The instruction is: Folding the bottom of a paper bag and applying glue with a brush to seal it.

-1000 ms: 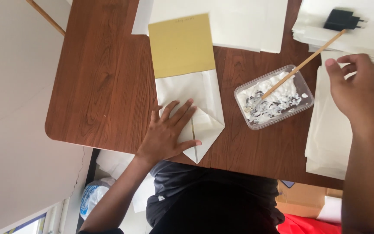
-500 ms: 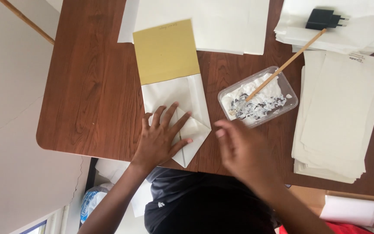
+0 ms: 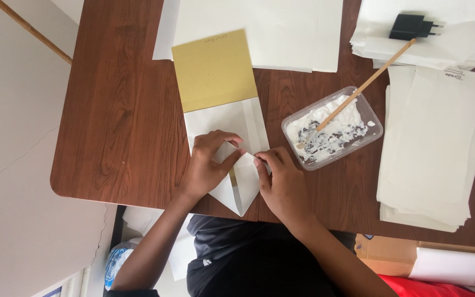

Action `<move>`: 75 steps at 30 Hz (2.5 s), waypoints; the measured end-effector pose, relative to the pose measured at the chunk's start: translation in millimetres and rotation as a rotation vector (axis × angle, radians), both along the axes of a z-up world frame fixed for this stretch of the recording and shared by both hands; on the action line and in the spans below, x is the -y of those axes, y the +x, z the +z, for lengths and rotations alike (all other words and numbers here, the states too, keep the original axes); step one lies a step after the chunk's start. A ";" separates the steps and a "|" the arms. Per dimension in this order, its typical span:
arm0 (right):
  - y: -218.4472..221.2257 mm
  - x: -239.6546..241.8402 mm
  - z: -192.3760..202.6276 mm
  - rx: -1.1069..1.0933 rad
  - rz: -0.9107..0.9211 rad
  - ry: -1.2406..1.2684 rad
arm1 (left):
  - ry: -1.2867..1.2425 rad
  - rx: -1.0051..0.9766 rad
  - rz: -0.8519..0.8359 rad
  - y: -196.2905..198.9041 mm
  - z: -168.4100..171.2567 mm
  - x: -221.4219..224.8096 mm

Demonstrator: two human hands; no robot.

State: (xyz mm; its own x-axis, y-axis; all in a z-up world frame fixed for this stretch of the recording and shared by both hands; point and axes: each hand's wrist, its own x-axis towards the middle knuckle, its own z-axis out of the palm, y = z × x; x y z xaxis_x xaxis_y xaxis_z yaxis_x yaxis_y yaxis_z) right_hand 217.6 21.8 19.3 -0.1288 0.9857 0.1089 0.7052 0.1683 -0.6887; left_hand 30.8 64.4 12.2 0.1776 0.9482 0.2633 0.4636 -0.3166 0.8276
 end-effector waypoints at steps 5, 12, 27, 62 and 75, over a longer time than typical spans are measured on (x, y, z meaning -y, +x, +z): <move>-2.6 -7.8 7.5 -0.058 -0.025 -0.080 | 0.024 0.044 0.020 4.3 -1.4 5.7; -5.3 -11.0 1.0 -0.038 -0.073 -0.101 | 0.050 0.073 0.053 6.9 2.2 7.4; -24.6 0.8 4.6 0.175 -0.156 0.109 | 0.302 0.139 0.222 -9.6 24.0 19.5; -23.4 11.8 -14.9 0.463 0.338 0.208 | -0.010 -0.810 -0.133 -36.0 0.3 76.3; -2.7 7.2 -7.3 -0.110 0.349 0.183 | -0.058 -0.835 -0.091 -29.1 11.2 80.9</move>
State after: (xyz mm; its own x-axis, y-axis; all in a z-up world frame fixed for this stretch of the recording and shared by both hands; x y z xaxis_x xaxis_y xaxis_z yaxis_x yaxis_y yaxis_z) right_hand 214.9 14.6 12.1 -0.4302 0.8477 0.3104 0.5080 0.5116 -0.6930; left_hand 1.7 -16.5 23.4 0.3690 0.9287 -0.0374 0.9053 -0.3501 0.2407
